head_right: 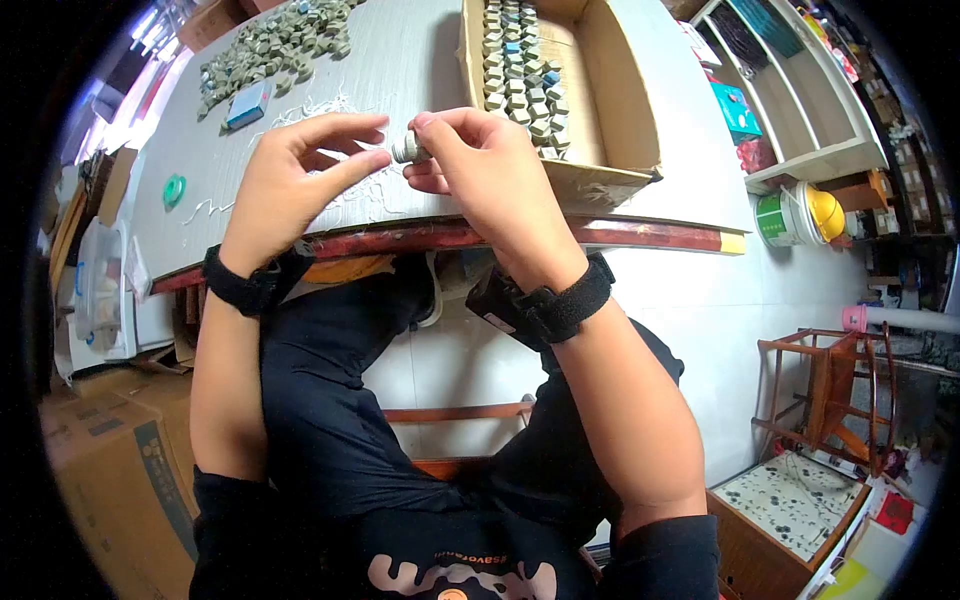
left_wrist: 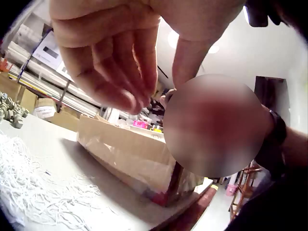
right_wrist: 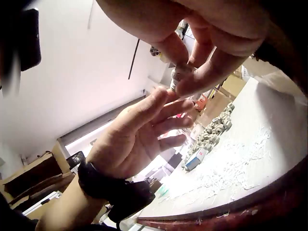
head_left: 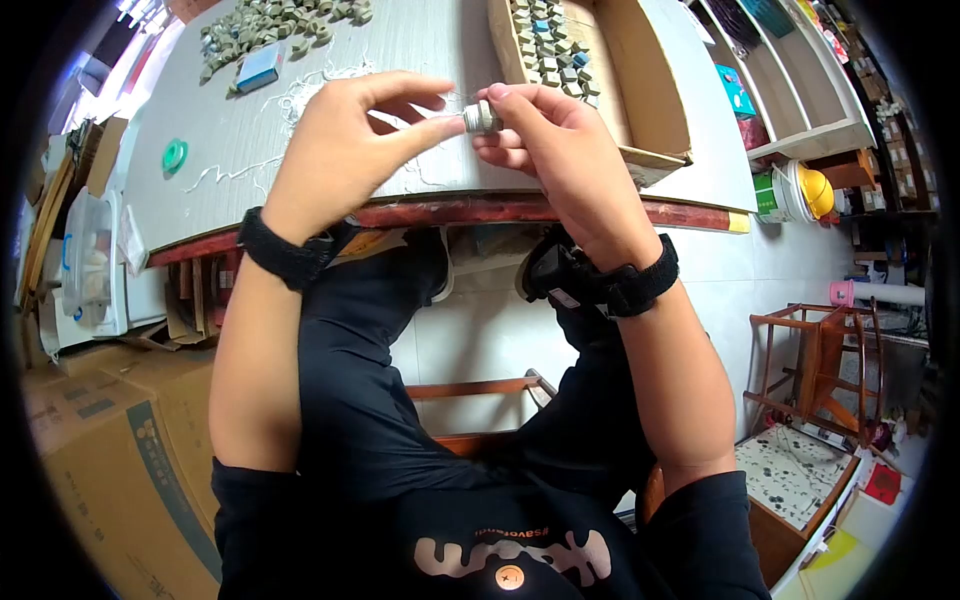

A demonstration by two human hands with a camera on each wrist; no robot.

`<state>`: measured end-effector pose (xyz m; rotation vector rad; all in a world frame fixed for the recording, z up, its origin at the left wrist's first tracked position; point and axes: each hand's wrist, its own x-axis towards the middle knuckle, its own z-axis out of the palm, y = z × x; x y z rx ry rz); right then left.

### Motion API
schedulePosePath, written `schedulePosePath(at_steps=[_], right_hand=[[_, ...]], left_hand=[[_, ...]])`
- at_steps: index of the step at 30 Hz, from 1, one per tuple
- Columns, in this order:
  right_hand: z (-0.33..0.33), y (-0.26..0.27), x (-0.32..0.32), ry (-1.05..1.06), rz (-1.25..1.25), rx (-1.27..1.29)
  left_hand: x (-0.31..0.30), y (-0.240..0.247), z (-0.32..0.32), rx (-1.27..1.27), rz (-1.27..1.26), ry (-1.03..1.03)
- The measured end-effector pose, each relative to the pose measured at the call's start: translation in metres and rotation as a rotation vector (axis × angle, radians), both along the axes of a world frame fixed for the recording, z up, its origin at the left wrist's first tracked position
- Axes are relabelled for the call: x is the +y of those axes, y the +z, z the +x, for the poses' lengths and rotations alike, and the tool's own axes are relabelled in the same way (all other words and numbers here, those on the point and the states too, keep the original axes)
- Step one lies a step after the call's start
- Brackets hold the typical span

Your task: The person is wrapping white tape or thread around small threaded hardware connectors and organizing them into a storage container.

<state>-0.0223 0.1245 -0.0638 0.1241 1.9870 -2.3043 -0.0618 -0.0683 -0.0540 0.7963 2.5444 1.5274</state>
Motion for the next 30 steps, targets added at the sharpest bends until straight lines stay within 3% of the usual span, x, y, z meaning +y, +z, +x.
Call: schedulePosePath(at_steps=[10, 16, 19, 24, 30], right_hand=[[0.001, -0.002, -0.005, 0.002, 0.056, 0.007], [0.002, 0.0, -0.005, 0.01, 0.046, 0.034], [0.002, -0.002, -0.003, 0.029, 0.06, 0.055], [0.001, -0.003, 0.0, 0.11, 0.082, 0.109], [0.003, 0.006, 0.008, 0.236, -0.295, 0.092]], left_hand=[[0.003, 0.0, 0.006, 0.126, -0.074, 0.023], [-0.003, -0.009, 0.003, 0.022, 0.1, 0.06], [-0.001, 0.0, 0.01, 0.116, 0.072, 0.023], [-0.008, 0.004, 0.007, -0.138, 0.052, -0.012], [-0.007, -0.007, 0.005, -0.077, 0.157, -0.01]])
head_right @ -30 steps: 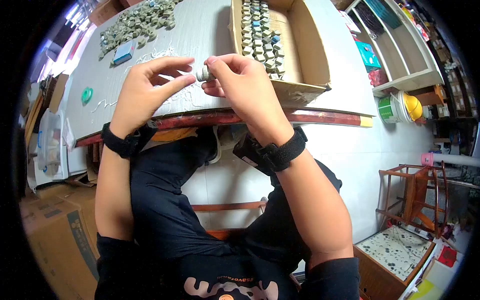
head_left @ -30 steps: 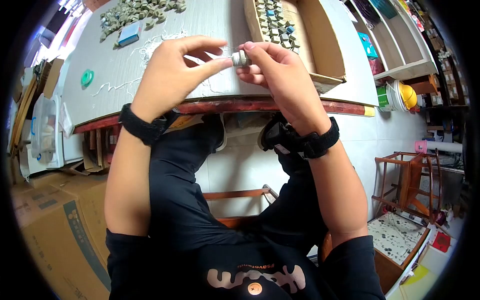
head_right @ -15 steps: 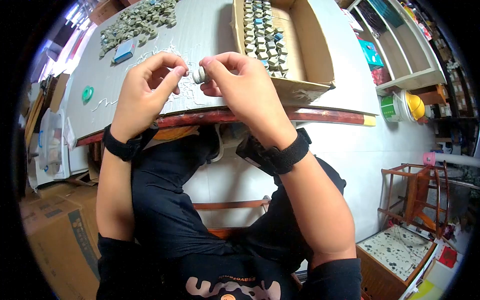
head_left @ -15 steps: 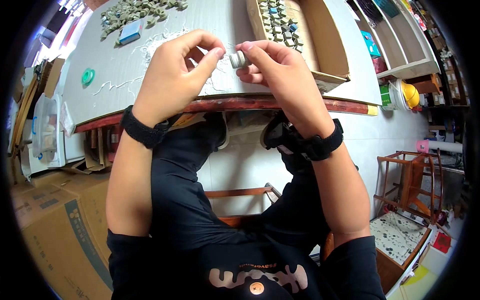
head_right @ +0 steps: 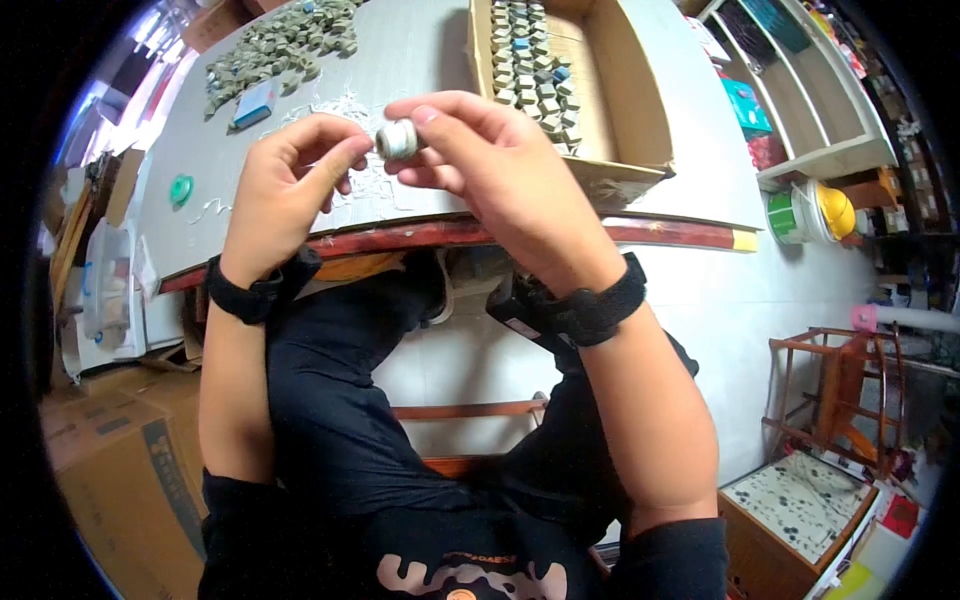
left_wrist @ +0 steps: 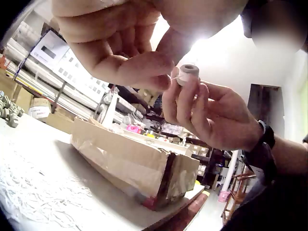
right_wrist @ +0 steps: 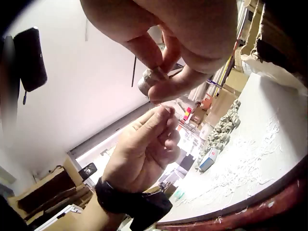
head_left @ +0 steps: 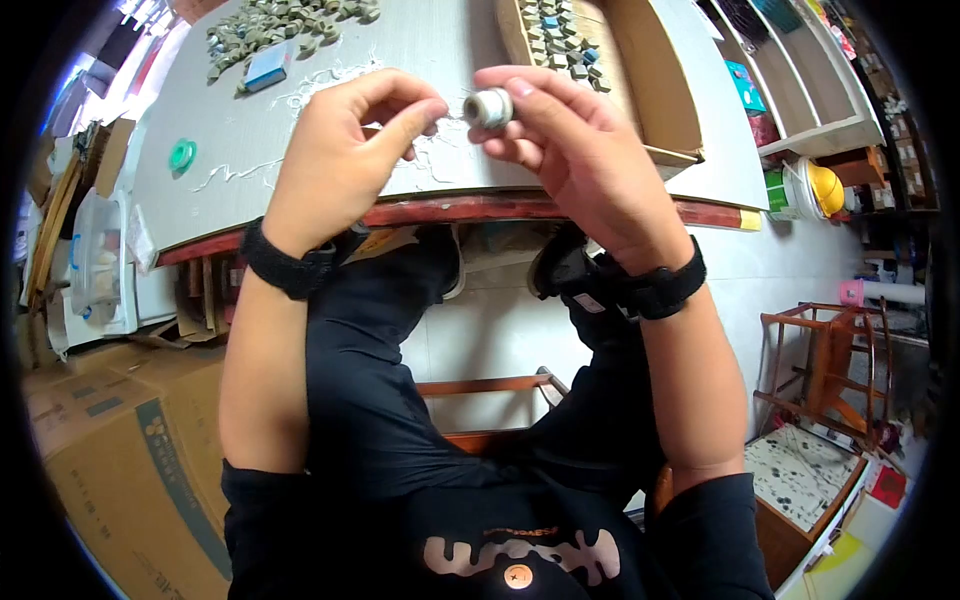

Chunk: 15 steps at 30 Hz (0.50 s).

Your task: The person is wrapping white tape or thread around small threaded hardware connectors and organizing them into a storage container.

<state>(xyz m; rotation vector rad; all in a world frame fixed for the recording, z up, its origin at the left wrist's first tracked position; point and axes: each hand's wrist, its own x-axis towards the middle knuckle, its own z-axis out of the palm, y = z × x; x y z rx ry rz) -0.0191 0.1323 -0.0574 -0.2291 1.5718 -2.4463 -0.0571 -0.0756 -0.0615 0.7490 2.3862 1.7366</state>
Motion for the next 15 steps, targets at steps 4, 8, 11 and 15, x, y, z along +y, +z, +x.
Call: schedulePosePath(at_steps=[4, 8, 11, 15], right_hand=[[0.001, 0.005, 0.0, -0.064, -0.114, -0.013], [0.0, 0.003, -0.004, -0.144, -0.081, 0.004], [-0.001, 0.002, -0.005, -0.196, -0.047, 0.005], [0.0, 0.003, -0.002, -0.235, -0.053, -0.013]], left_hand=[[0.002, 0.006, 0.006, -0.048, 0.008, -0.063], [-0.001, 0.018, 0.01, -0.191, 0.038, -0.125], [-0.007, 0.018, 0.009, -0.232, 0.085, -0.166], [-0.006, 0.02, 0.011, -0.264, 0.15, -0.179]])
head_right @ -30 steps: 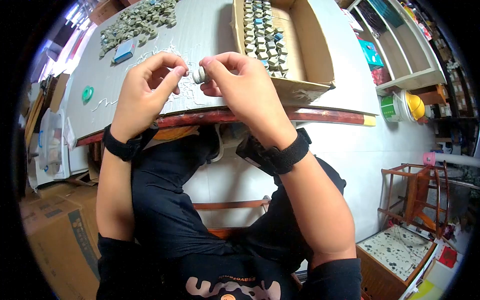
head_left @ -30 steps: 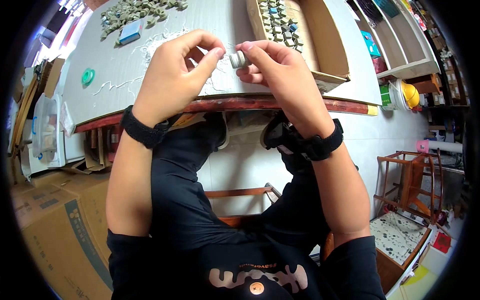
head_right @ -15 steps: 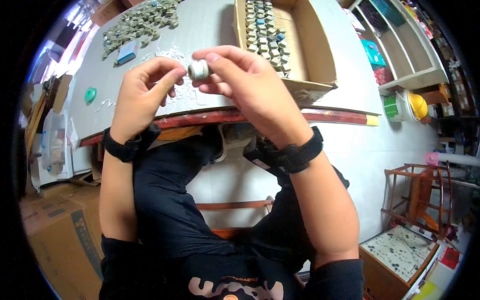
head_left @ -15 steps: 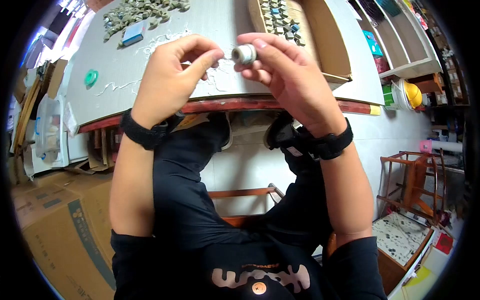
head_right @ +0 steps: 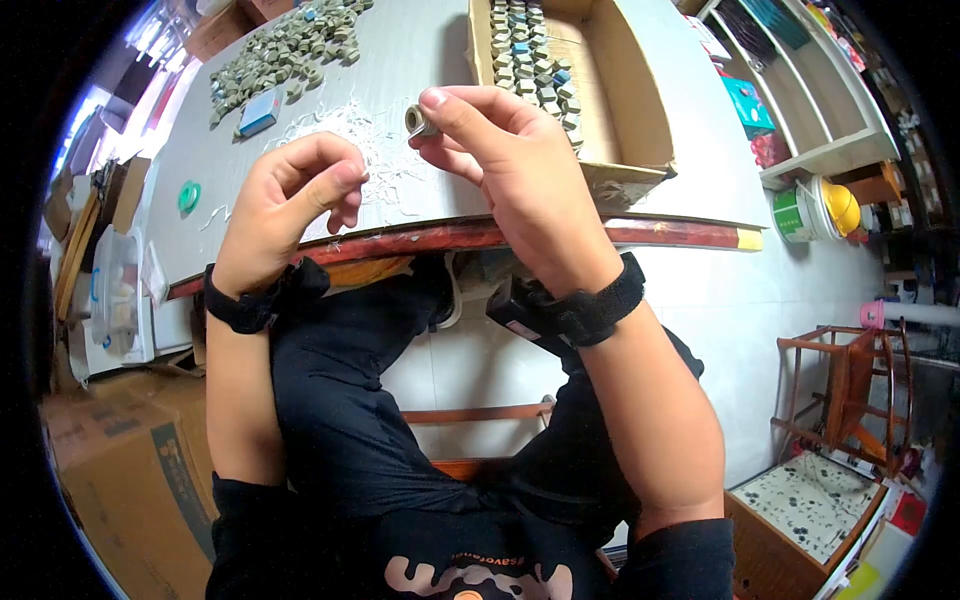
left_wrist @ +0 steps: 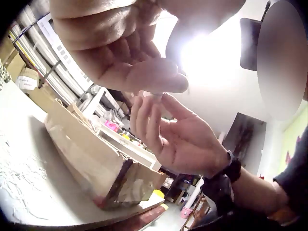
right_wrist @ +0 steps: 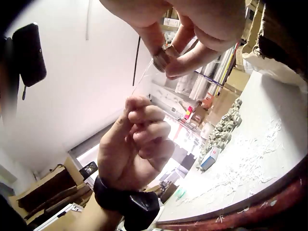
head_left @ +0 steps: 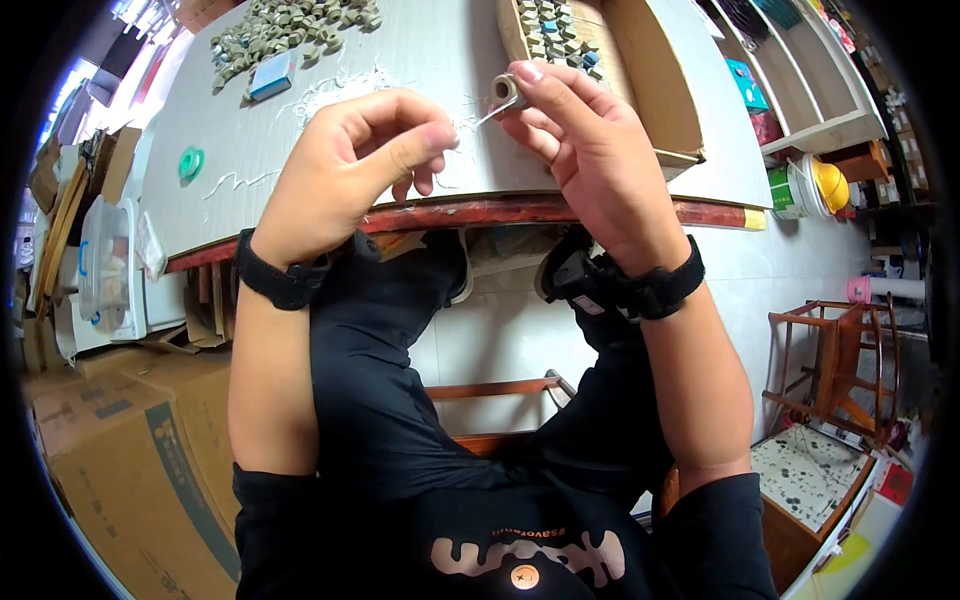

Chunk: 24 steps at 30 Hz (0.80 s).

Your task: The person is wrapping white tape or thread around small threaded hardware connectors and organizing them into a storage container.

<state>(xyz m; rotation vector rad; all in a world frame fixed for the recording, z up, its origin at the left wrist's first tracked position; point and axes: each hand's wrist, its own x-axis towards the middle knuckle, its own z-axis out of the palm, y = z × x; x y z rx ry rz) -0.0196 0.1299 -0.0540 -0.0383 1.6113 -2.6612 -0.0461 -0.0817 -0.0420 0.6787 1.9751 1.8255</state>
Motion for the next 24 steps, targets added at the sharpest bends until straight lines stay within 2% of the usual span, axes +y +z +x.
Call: schedulePosePath(at_steps=[4, 11, 15, 22, 24], right_hand=[[0.0, -0.005, -0.003, -0.058, 0.067, 0.005], [-0.001, -0.006, 0.0, 0.056, 0.085, 0.032], [0.001, -0.002, 0.0, 0.066, -0.012, 0.005], [-0.002, 0.0, 0.004, -0.099, -0.226, -0.04], [-0.003, 0.0, 0.008, -0.105, -0.222, -0.011]], left_hand=[[-0.004, -0.003, -0.002, -0.032, 0.081, 0.004], [-0.014, -0.01, -0.016, -0.076, 0.329, 0.17], [-0.025, -0.017, -0.027, -0.073, 0.27, 0.305], [-0.023, -0.017, -0.024, -0.055, 0.185, 0.303], [-0.027, -0.017, -0.023, -0.049, 0.184, 0.305]])
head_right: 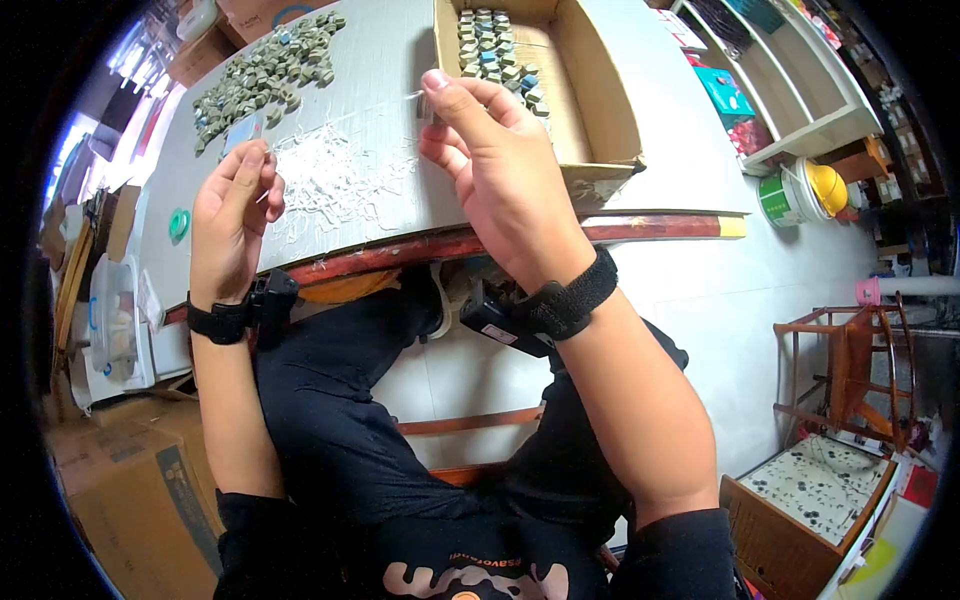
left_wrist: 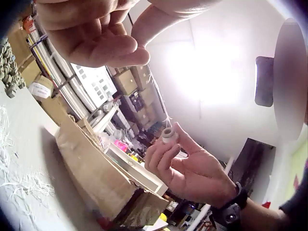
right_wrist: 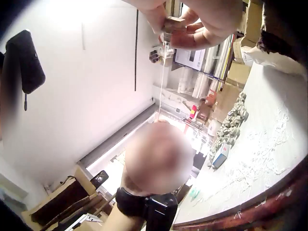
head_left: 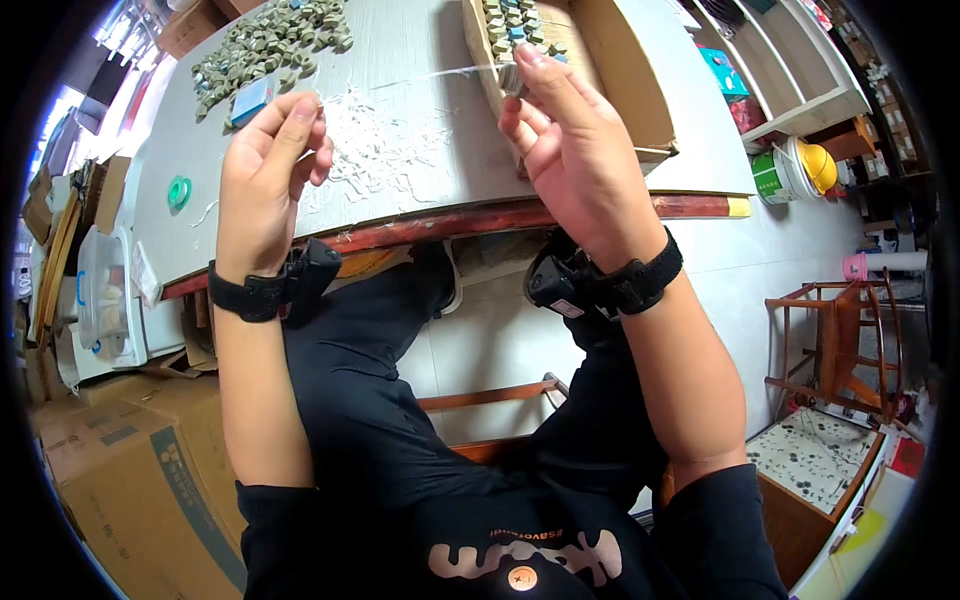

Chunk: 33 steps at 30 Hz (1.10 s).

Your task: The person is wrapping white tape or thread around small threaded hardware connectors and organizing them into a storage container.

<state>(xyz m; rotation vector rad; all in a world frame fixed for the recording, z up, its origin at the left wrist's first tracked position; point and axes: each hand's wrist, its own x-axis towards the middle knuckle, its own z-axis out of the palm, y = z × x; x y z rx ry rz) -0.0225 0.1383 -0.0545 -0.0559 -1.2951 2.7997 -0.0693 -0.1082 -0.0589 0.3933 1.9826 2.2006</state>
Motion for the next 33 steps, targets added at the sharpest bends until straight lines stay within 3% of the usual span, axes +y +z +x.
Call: schedulePosePath(at_steps=[4, 10, 18, 21, 24, 25, 28, 31, 33], right_hand=[[0.003, 0.002, 0.005, -0.015, 0.029, 0.029], [0.005, 0.005, 0.013, -0.023, 0.039, 0.005], [0.009, 0.007, 0.025, -0.107, 0.071, -0.021], [0.011, 0.011, 0.029, -0.11, 0.125, -0.023], [0.012, 0.013, 0.024, -0.055, 0.18, -0.073], [0.011, 0.012, 0.021, -0.035, 0.196, -0.097], [0.012, 0.013, 0.007, 0.028, 0.265, -0.135], [0.016, 0.014, -0.005, 0.065, 0.322, -0.179], [0.017, 0.012, -0.009, 0.048, 0.392, -0.155]], left_hand=[[-0.012, -0.002, -0.002, 0.002, 0.114, 0.021], [-0.033, -0.008, -0.018, 0.004, 0.212, 0.214], [-0.086, -0.053, -0.06, -0.057, 0.009, 0.607], [-0.101, -0.065, -0.071, -0.034, -0.427, 0.596], [-0.11, -0.084, -0.092, 0.16, -0.878, 0.412], [-0.09, -0.082, -0.081, 0.416, -0.912, 0.485], [-0.036, -0.056, -0.054, 0.717, -0.861, 0.607], [-0.005, -0.015, -0.024, 0.427, -0.639, 0.194], [0.019, 0.007, 0.003, 0.414, -0.527, 0.073]])
